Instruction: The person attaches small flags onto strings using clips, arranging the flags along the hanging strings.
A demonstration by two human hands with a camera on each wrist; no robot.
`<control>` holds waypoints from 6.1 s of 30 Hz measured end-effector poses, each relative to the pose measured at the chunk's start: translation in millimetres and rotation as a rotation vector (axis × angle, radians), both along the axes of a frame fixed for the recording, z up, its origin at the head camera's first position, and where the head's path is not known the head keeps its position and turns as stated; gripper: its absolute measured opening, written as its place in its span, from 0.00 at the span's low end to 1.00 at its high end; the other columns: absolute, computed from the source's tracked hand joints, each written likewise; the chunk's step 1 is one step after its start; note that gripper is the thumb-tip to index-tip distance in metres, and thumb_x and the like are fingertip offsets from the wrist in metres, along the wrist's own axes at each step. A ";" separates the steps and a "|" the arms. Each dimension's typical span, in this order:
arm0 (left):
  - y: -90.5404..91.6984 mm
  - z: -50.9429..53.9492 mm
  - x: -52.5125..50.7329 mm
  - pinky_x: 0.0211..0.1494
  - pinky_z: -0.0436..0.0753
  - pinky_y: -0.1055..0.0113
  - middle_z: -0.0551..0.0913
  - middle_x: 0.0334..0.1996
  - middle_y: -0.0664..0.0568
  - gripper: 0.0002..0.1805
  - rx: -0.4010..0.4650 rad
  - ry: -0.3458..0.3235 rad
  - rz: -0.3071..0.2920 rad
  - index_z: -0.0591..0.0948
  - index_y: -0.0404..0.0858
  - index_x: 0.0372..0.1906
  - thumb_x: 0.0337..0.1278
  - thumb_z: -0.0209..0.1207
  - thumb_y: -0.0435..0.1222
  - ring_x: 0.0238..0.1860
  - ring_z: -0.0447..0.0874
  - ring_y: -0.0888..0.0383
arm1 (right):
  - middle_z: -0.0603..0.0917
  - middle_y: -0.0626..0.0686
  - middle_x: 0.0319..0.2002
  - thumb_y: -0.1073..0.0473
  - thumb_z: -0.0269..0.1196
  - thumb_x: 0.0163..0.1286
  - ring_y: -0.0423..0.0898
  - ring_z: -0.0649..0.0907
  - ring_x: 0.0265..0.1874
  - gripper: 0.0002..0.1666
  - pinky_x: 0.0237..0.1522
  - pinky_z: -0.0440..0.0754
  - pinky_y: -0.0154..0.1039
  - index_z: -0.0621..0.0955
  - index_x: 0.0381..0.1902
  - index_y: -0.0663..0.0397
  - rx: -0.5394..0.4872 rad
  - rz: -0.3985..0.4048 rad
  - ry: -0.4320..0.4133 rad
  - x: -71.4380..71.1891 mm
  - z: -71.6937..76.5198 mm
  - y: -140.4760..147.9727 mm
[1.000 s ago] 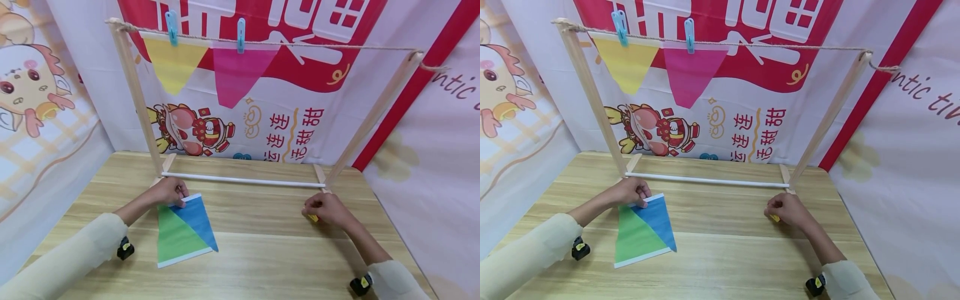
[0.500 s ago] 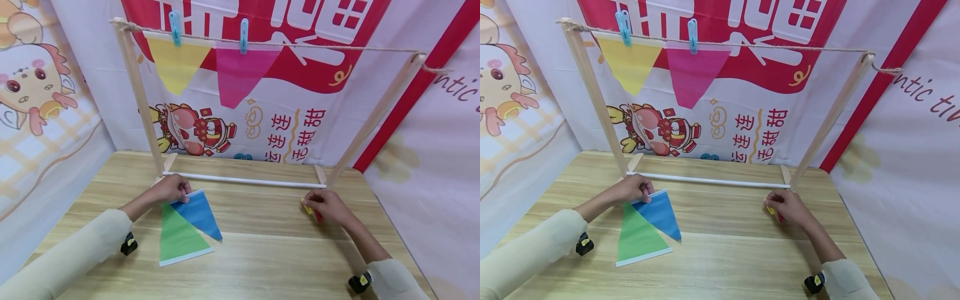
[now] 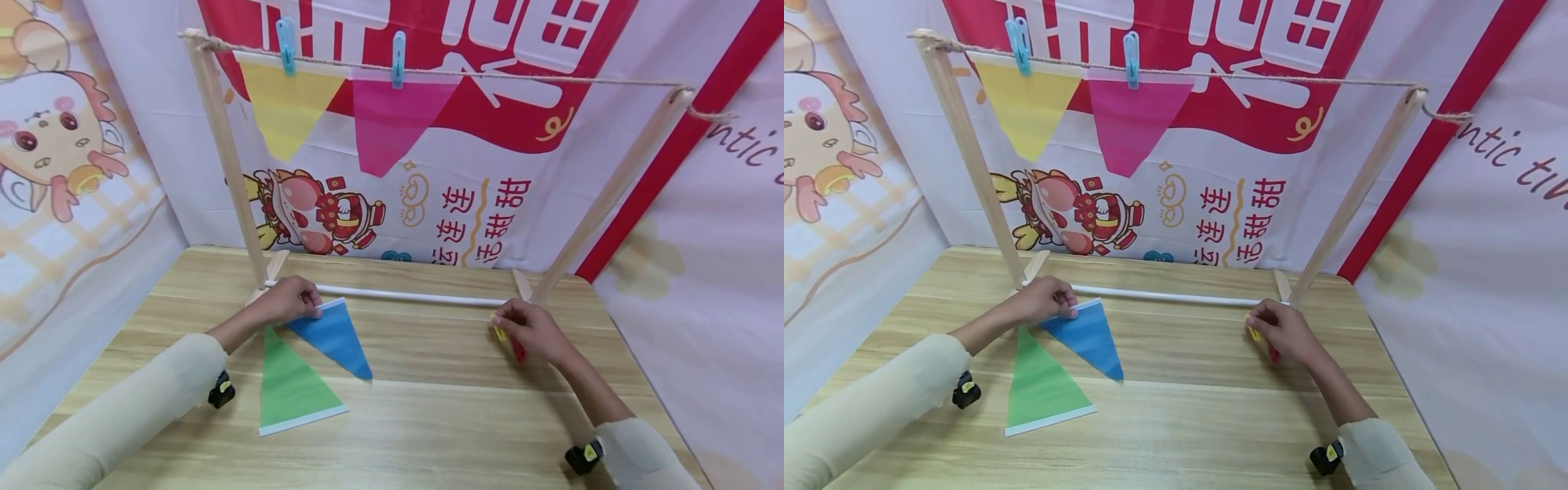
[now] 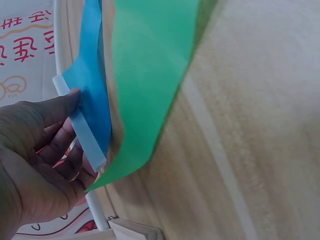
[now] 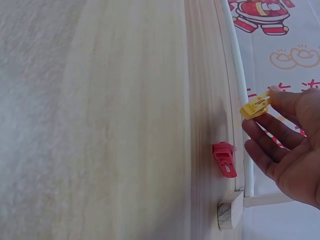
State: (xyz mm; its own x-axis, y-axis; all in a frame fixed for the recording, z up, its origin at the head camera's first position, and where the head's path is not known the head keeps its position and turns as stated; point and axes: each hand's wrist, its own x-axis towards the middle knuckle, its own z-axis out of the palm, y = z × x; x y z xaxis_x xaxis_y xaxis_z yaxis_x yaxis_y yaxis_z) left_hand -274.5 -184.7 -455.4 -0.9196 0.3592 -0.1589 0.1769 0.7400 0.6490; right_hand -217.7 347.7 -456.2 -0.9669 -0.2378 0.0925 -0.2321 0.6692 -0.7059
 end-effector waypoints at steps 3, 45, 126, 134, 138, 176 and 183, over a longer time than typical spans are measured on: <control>4.6 5.0 -2.1 0.46 0.80 0.65 0.89 0.35 0.49 0.05 0.006 0.029 0.004 0.92 0.38 0.41 0.74 0.75 0.36 0.39 0.80 0.54 | 0.93 0.61 0.44 0.59 0.71 0.83 0.40 0.88 0.37 0.13 0.40 0.86 0.30 0.88 0.57 0.61 -0.037 0.000 0.019 -1.0 1.8 -1.4; 24.0 29.7 -1.2 0.43 0.82 0.66 0.91 0.39 0.48 0.06 0.114 0.049 0.053 0.92 0.35 0.46 0.69 0.73 0.33 0.40 0.82 0.54 | 0.95 0.44 0.45 0.58 0.76 0.79 0.37 0.94 0.43 0.32 0.55 0.95 0.39 0.82 0.70 0.74 -0.465 -0.125 -0.330 -9.6 13.9 -10.6; 84.0 104.1 -12.0 0.82 0.80 0.40 0.92 0.65 0.42 0.22 0.506 -0.006 0.204 0.92 0.41 0.65 0.77 0.73 0.49 0.66 0.88 0.43 | 0.97 0.49 0.42 0.62 0.74 0.79 0.44 0.97 0.42 0.06 0.53 0.96 0.40 0.90 0.50 0.58 -0.807 -0.052 -0.282 -41.6 113.0 -32.0; 88.0 112.1 -12.7 0.78 0.84 0.41 0.91 0.66 0.40 0.22 0.571 0.013 0.174 0.91 0.38 0.65 0.78 0.72 0.46 0.65 0.90 0.43 | 0.97 0.47 0.46 0.61 0.78 0.75 0.41 0.97 0.45 0.07 0.55 0.95 0.38 0.94 0.48 0.48 -0.768 -0.089 -0.288 -43.0 126.7 -30.9; 88.3 116.6 -13.4 0.75 0.87 0.40 0.91 0.66 0.40 0.22 0.607 0.028 0.163 0.91 0.37 0.66 0.78 0.73 0.45 0.63 0.90 0.43 | 0.95 0.45 0.48 0.59 0.81 0.72 0.40 0.95 0.48 0.18 0.55 0.94 0.35 0.92 0.58 0.51 -0.709 -0.104 -0.270 -44.0 129.9 -32.6; 116.8 155.8 -11.4 0.80 0.83 0.43 0.90 0.68 0.40 0.23 0.717 0.147 0.141 0.88 0.36 0.70 0.80 0.70 0.43 0.68 0.91 0.39 | 0.96 0.46 0.50 0.56 0.77 0.77 0.41 0.96 0.47 0.17 0.55 0.94 0.33 0.91 0.60 0.50 -0.639 -0.021 -0.116 -44.9 177.1 -49.3; 124.4 157.8 -10.5 0.79 0.84 0.41 0.91 0.67 0.41 0.23 0.717 0.137 0.138 0.88 0.38 0.69 0.80 0.70 0.45 0.67 0.92 0.38 | 0.95 0.49 0.54 0.53 0.78 0.76 0.42 0.96 0.49 0.19 0.56 0.93 0.34 0.91 0.61 0.50 -0.596 -0.042 -0.092 -46.2 187.3 -54.3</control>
